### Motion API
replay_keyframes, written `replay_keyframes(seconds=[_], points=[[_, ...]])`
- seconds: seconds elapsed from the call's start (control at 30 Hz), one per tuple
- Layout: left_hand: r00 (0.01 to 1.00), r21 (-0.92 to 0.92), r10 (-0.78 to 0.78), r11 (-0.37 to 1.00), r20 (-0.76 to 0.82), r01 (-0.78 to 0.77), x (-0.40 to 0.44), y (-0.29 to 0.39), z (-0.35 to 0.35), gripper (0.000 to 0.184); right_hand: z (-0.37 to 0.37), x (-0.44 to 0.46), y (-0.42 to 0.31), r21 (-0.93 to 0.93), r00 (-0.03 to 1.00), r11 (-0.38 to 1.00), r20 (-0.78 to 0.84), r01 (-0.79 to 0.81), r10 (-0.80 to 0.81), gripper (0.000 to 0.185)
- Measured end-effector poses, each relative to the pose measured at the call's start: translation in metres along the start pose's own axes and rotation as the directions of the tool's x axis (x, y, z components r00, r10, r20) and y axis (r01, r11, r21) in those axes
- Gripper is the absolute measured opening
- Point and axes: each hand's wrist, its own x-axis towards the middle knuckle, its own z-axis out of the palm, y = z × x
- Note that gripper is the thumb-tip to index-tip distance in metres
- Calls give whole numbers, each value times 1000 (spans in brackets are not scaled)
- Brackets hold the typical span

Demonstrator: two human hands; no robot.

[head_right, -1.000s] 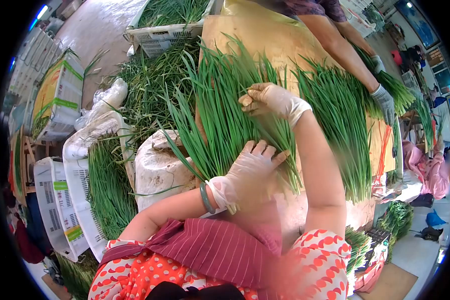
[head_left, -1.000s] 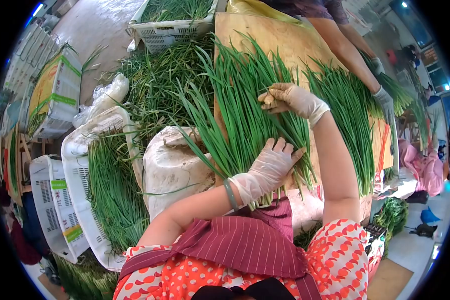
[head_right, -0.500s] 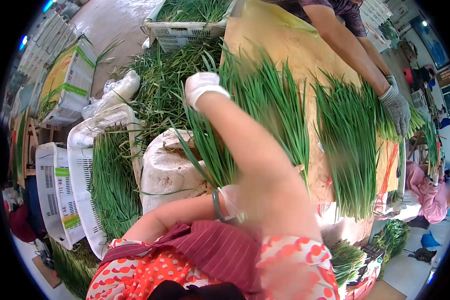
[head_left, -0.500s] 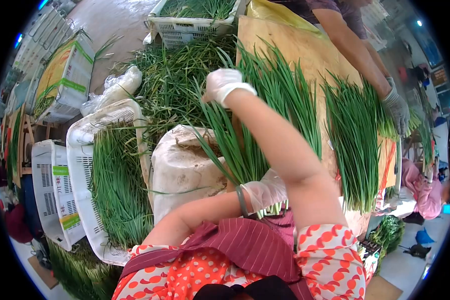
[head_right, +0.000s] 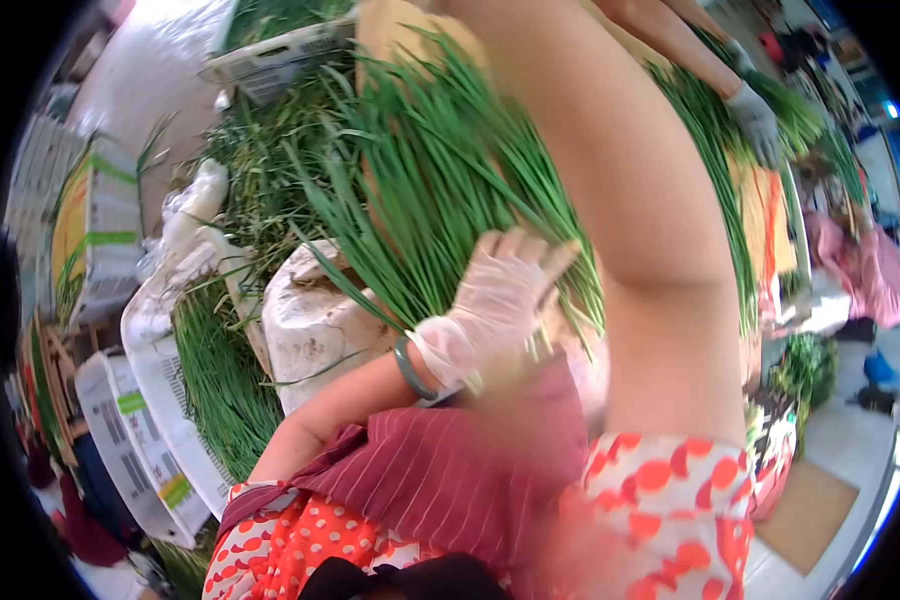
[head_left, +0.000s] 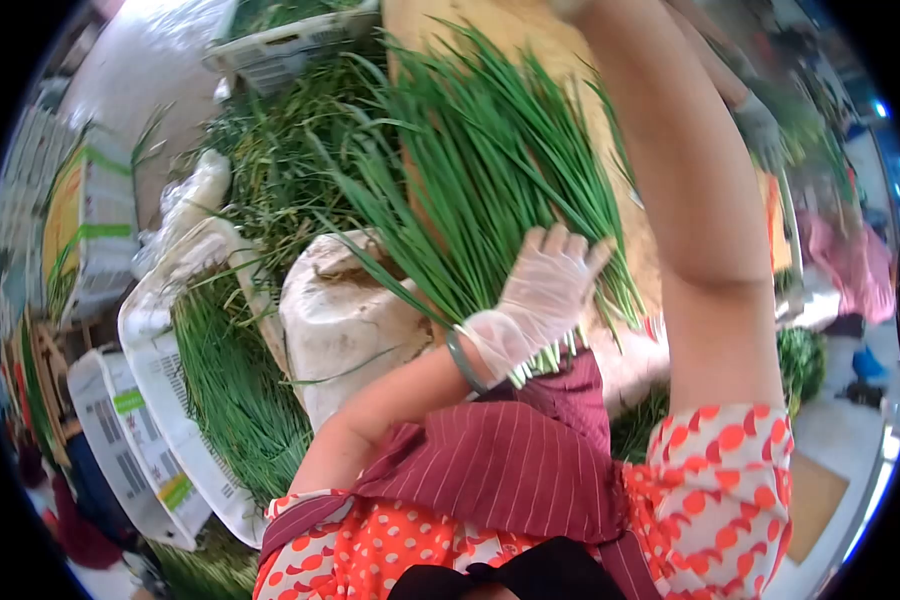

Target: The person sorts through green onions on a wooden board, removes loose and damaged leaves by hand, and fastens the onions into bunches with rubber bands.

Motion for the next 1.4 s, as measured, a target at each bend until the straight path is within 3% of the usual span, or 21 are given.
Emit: replay_keyframes(seconds=[0.13, 0.17, 0.2, 0.23, 0.3, 0.37, 0.4, 0.47, 0.57, 0.7, 0.77, 0.87, 0.9, 0.97, 1.0, 1.07, 1.1, 1.2, 1.3, 1.33, 1.4], points=[[988, -244, -60, 969, -141, 24, 3, -8, 5, 53, -39, -136, 37, -484, 988, 865, 0, -133, 152, 31], [971, -302, -79, 953, -224, 8, 3, -10, 4, 51, -41, -183, 46, -541, 983, 825, -21, -163, 180, 44], [955, -356, -106, 935, -277, 1, 4, -11, 3, 47, -39, -220, 44, -509, 857, 720, -73, -472, 510, 50], [942, -365, -127, 931, -312, 5, 4, -10, 0, 47, -35, -254, 50, -406, 753, 663, -109, -629, 649, 61], [946, -346, -105, 938, -307, -8, 3, -10, 0, 48, -13, -303, 41, -530, 748, 586, -148, -613, 647, 80], [947, -335, -98, 942, -306, -11, 5, -9, 0, 48, 7, -320, 31, -676, 724, 474, -129, -564, 678, 75], [944, -307, -101, 952, -313, 0, 5, -9, 0, 48, 15, -328, 33, -671, 722, 473, -135, -571, 679, 75], [943, -292, -114, 956, -313, 19, 5, -10, -1, 48, 29, -343, 38, -472, 645, 461, -379, -752, 664, 57], [933, -257, -96, 966, -346, 4, 5, -10, 3, 42, 32, -357, 43, -519, 731, 522, -395, -677, 556, 37], [960, -175, -39, 985, -279, -11, 4, -10, 9, 33, 26, -362, 52, -551, 738, 503, -388, -666, 552, 27], [984, -26, 19, 999, -179, -24, 3, -8, 11, 25, 23, -364, 55, -320, 686, 608, -387, -727, 616, 27], [980, -60, 7, 998, -199, -19, 1, -13, 18, 20, 19, -371, 57, -123, 599, 596, -324, -794, 732, 29], [977, -58, 10, 998, -211, -23, 0, -14, 19, 18, 20, -373, 57, -121, 598, 595, -325, -795, 733, 29], [980, -51, 15, 998, -200, -26, 1, -14, 18, 17, 22, -375, 57, -522, 767, 573, -524, -632, 369, 32], [984, -37, 13, 999, -178, -20, 2, -12, 16, 17, 20, -372, 54, -522, 767, 573, -526, -633, 368, 32], [991, -2, 9, 1000, -134, -9, 2, -10, 13, 20, 15, -359, 42, -713, 879, 548, -468, -437, 91, 33], [991, -1, 11, 1000, -135, -11, 3, -9, 13, 20, 19, -357, 43, -713, 878, 548, -470, -437, 90, 33], [991, 32, 24, 999, -129, -20, 2, -9, 14, 27, 34, -355, 60, -720, 861, 490, -317, -492, 399, 20], [987, 95, 57, 995, -148, -43, 1, -10, 14, 34, 35, -362, 81, -616, 830, 558, -448, -556, 332, 15], [988, 88, 52, 995, -144, -40, 1, -10, 14, 36, 31, -360, 79, -679, 841, 503, -489, -534, 233, 11], [989, 80, 45, 996, -142, -34, 2, -9, 13, 38, 19, -350, 62, -650, 819, 545, -558, -530, 130, 10]])
